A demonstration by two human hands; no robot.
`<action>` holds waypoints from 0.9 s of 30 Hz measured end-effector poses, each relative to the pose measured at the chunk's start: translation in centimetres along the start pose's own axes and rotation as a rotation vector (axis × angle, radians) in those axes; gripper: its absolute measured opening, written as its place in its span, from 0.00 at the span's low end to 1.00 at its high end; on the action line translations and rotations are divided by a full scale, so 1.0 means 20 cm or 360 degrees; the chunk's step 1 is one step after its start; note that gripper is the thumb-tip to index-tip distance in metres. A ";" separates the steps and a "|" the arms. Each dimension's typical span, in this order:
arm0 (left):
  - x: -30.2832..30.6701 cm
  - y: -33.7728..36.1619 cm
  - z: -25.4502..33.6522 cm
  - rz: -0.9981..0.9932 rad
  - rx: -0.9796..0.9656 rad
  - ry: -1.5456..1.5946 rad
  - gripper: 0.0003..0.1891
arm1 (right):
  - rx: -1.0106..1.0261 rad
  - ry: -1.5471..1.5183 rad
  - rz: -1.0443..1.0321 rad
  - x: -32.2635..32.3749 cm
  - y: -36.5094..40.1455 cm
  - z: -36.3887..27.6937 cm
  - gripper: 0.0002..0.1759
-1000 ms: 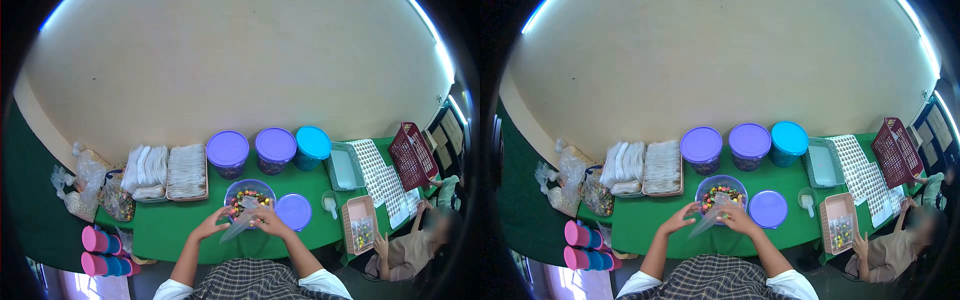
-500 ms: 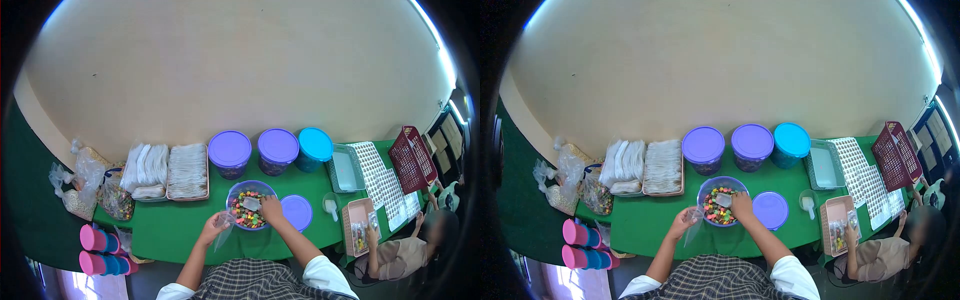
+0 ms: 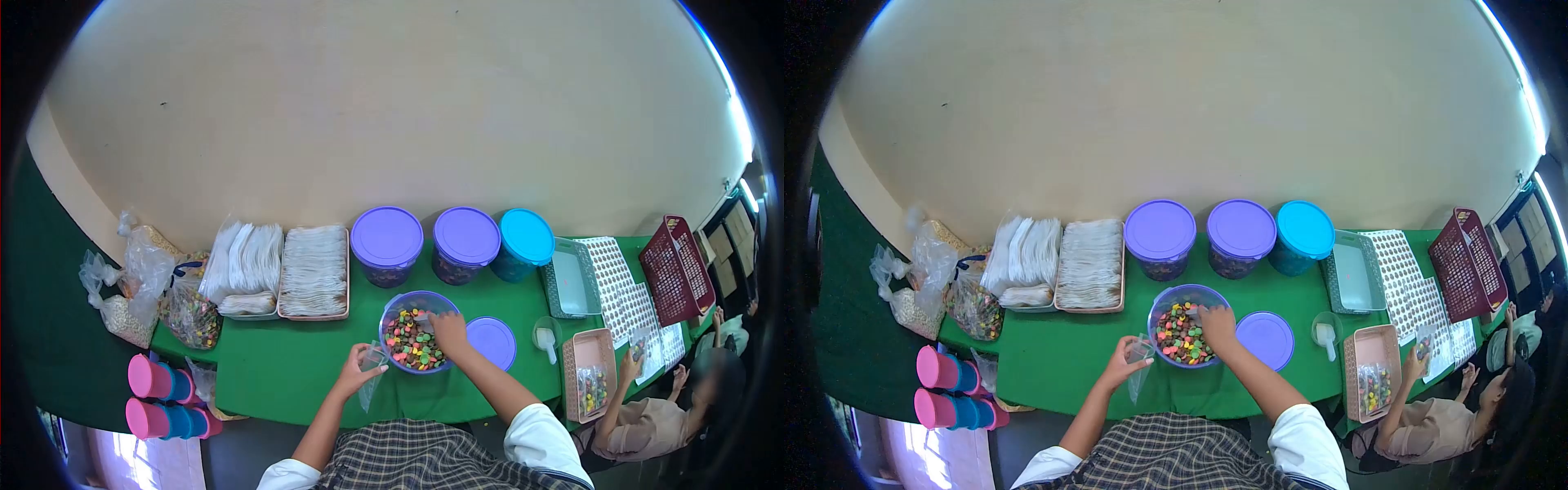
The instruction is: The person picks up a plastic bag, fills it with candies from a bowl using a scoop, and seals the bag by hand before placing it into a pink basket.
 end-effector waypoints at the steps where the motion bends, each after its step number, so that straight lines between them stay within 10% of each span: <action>1: -0.02 0.00 0.00 -0.0037 0.0103 0.0103 0.35 | 0.0105 -0.0045 0.0048 -0.02 0.01 -0.02 0.09; 20: 0.01 -0.07 0.08 -0.0021 0.0202 0.0174 0.36 | -0.0308 -0.0824 -0.0687 -0.09 0.00 -0.03 0.19; 27: -0.01 -0.10 0.29 0.0201 -0.0329 -0.0704 0.38 | -0.0448 -0.1024 -0.0516 0.16 0.05 0.16 0.20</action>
Point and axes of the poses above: each hand's wrist, its own y-axis away from the middle knuckle, its own x-axis out of the back of the hand, z = x × y, the point moved 4 cm from there along -y, towards the middle knuckle, and after that the axes turned 3 degrees about z, right-handed, at the moved point
